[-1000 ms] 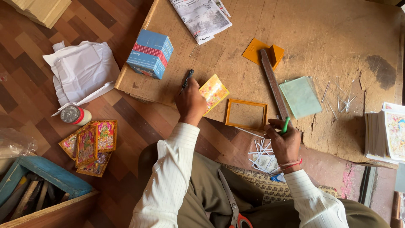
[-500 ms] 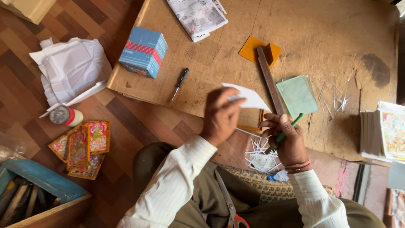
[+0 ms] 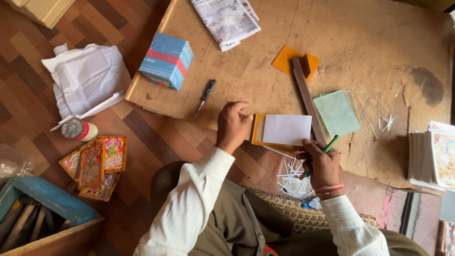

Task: The person assembles small picture frames by cutting printed images with scissors, placing them into a frame with glass, and securing the back with a hammer and nails. The person repeats this process for multiple frames.

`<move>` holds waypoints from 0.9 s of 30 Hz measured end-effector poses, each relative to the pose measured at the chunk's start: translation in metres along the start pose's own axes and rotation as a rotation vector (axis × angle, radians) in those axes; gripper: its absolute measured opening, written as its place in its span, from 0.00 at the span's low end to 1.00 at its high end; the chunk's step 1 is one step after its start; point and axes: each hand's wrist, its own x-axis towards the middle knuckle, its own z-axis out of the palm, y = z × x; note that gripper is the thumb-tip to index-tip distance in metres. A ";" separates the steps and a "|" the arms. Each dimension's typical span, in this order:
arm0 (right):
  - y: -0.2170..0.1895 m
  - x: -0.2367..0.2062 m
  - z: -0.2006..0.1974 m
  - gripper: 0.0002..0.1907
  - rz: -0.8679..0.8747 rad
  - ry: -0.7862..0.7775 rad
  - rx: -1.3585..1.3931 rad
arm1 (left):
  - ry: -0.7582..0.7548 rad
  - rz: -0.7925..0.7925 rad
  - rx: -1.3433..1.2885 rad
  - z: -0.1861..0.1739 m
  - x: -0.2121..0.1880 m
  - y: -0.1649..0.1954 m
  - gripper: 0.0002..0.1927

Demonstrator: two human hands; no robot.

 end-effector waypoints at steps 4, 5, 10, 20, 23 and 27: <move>0.012 -0.004 0.011 0.11 -0.120 0.052 -0.101 | -0.136 -0.047 0.055 0.009 -0.002 -0.024 0.17; 0.014 -0.004 0.013 0.10 -0.148 0.056 -0.124 | -0.168 -0.063 0.058 0.013 -0.005 -0.026 0.17; 0.020 -0.005 0.023 0.11 -0.137 0.038 -0.190 | -0.248 -0.098 0.154 0.020 -0.006 -0.021 0.19; 0.018 -0.007 0.023 0.16 -0.199 0.179 -0.530 | -0.250 -0.049 0.219 0.018 -0.011 0.007 0.20; 0.016 -0.008 0.022 0.16 -0.406 0.228 -0.652 | -0.231 -0.022 0.214 0.017 -0.009 0.006 0.20; 0.016 -0.014 0.025 0.20 -0.887 0.146 -0.961 | -0.255 -0.043 0.233 0.018 -0.011 0.003 0.19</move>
